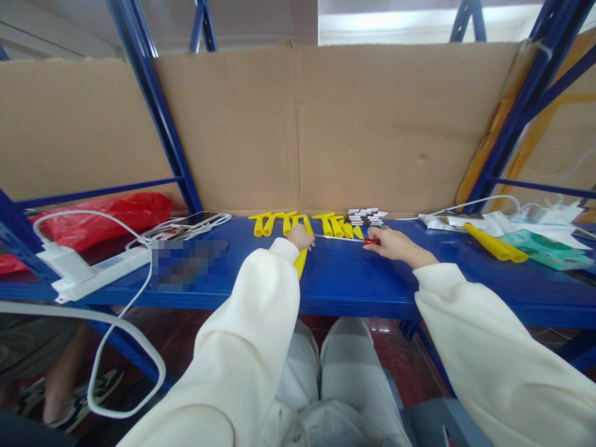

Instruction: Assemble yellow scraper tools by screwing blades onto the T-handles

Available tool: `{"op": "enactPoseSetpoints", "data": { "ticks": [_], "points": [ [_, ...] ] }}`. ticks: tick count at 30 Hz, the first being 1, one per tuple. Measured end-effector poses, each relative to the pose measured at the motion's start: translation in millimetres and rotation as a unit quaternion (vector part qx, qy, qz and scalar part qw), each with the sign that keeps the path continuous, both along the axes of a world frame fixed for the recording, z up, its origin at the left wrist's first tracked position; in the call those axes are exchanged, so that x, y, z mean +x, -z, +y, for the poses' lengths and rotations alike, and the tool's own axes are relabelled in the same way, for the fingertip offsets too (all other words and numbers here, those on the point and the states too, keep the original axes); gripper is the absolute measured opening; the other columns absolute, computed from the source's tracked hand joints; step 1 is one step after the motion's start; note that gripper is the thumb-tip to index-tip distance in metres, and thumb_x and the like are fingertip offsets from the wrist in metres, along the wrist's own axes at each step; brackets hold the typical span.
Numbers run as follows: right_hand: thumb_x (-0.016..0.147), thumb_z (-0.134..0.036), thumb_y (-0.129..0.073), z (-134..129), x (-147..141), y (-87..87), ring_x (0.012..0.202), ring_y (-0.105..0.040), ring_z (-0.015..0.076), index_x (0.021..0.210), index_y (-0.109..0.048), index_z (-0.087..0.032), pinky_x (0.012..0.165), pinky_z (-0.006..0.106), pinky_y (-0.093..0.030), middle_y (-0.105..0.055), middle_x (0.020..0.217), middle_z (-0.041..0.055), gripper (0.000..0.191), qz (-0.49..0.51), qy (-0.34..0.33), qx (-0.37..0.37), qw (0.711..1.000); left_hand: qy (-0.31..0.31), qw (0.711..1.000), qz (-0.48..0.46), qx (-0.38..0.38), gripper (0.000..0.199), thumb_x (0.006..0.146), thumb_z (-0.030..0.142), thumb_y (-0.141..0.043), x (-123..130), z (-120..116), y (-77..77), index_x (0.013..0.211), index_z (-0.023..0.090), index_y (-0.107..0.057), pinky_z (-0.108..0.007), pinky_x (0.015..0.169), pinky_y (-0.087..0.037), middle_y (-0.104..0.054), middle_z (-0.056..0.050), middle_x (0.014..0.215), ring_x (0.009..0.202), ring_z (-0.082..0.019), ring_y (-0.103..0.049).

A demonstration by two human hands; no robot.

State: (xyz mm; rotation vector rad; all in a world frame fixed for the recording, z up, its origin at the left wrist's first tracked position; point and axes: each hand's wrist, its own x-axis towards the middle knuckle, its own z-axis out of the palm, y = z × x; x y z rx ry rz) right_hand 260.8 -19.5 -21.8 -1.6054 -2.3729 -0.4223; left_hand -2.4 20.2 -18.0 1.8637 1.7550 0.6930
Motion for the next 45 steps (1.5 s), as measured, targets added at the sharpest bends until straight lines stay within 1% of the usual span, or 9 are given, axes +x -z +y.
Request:
{"op": "enactPoseSetpoints", "data": {
  "ticks": [6,10,13,17,21,27,32,39,45],
  "points": [
    [0.093,-0.038,-0.049,-4,-4,-3.9,0.073,-0.064,0.0206,0.084,-0.062,-0.022,0.062,0.028,-0.039,-0.073,0.081,0.0073,0.023,0.003,0.015,-0.033,0.999,0.008,1.000,0.006,0.000,0.016,0.080,0.003,-0.053,0,0,-0.7,0.079,0.007,-0.068,-0.021,0.066,-0.057,-0.077,-0.016,0.092,0.077,-0.018,-0.074],
    [0.089,-0.036,-0.058,-1,-3,-2.0,0.078,-0.066,0.0214,0.092,-0.061,-0.022,0.065,0.028,-0.041,-0.074,0.086,0.0069,0.015,0.023,-0.007,-0.043,0.999,0.005,1.000,0.005,-0.001,0.015,0.080,0.003,-0.054,-1,0,-0.8,0.079,0.006,-0.068,-0.022,0.068,-0.057,-0.077,-0.016,0.090,0.076,-0.018,-0.074],
    [0.085,-0.033,-0.063,0,-3,-1.3,0.079,-0.066,0.0217,0.096,-0.060,-0.021,0.066,0.028,-0.042,-0.074,0.089,0.0072,0.017,0.020,-0.001,-0.036,0.999,0.006,1.000,0.007,-0.003,0.014,0.080,0.003,-0.054,-1,0,-0.3,0.081,0.006,-0.068,-0.021,0.068,-0.057,-0.077,-0.015,0.090,0.077,-0.017,-0.074],
    [0.089,-0.034,-0.059,-3,-5,-4.3,0.078,-0.066,0.0219,0.091,-0.063,-0.020,0.064,0.028,-0.040,-0.074,0.086,0.0079,0.015,0.001,0.013,-0.032,0.999,0.007,1.000,0.006,-0.007,0.014,0.081,0.003,-0.053,0,0,-0.6,0.081,0.005,-0.067,-0.021,0.067,-0.056,-0.076,-0.017,0.092,0.076,-0.017,-0.074],
    [0.093,-0.036,-0.052,-5,-6,-6.4,0.078,-0.066,0.0219,0.085,-0.066,-0.020,0.064,0.028,-0.040,-0.074,0.086,0.0086,0.022,0.003,0.017,-0.055,0.998,0.006,1.000,0.001,-0.005,0.013,0.081,0.002,-0.054,0,-1,-1.6,0.081,0.005,-0.067,-0.023,0.067,-0.057,-0.076,-0.018,0.092,0.076,-0.019,-0.074],
    [0.087,-0.033,-0.061,2,-1,-1.0,0.078,-0.066,0.0216,0.094,-0.064,-0.020,0.066,0.028,-0.041,-0.074,0.088,0.0084,0.015,0.033,-0.018,-0.059,0.998,0.004,1.000,0.007,-0.004,0.014,0.081,0.003,-0.053,0,-2,-1.6,0.080,0.007,-0.067,-0.024,0.070,-0.057,-0.076,-0.015,0.090,0.077,-0.018,-0.073],
    [0.087,-0.033,-0.060,4,3,2.0,0.071,-0.063,0.0203,0.085,-0.060,-0.021,0.062,0.027,-0.038,-0.071,0.079,0.0063,0.012,0.032,-0.025,-0.015,0.999,0.003,1.000,-0.001,-0.002,0.012,0.080,0.003,-0.055,0,1,0.8,0.081,0.007,-0.067,-0.023,0.068,-0.057,-0.076,-0.016,0.090,0.075,-0.018,-0.073],
    [0.090,-0.033,-0.054,5,3,0.9,0.066,-0.061,0.0186,0.080,-0.060,-0.021,0.062,0.027,-0.039,-0.070,0.074,0.0061,0.018,0.043,-0.051,-0.057,0.996,-0.003,1.000,0.002,-0.005,0.014,0.078,0.003,-0.057,0,2,1.2,0.086,0.005,-0.068,-0.019,0.066,-0.055,-0.077,-0.015,0.088,0.074,-0.017,-0.073],
    [0.083,-0.033,-0.064,9,4,3.9,0.069,-0.062,0.0188,0.087,-0.059,-0.021,0.062,0.027,-0.040,-0.070,0.079,0.0057,0.014,0.058,-0.047,-0.042,0.996,-0.001,1.000,0.006,-0.008,0.017,0.078,0.002,-0.056,0,-1,-0.8,0.090,0.005,-0.068,-0.020,0.066,-0.055,-0.077,-0.016,0.091,0.076,-0.017,-0.074]
  ]
}}
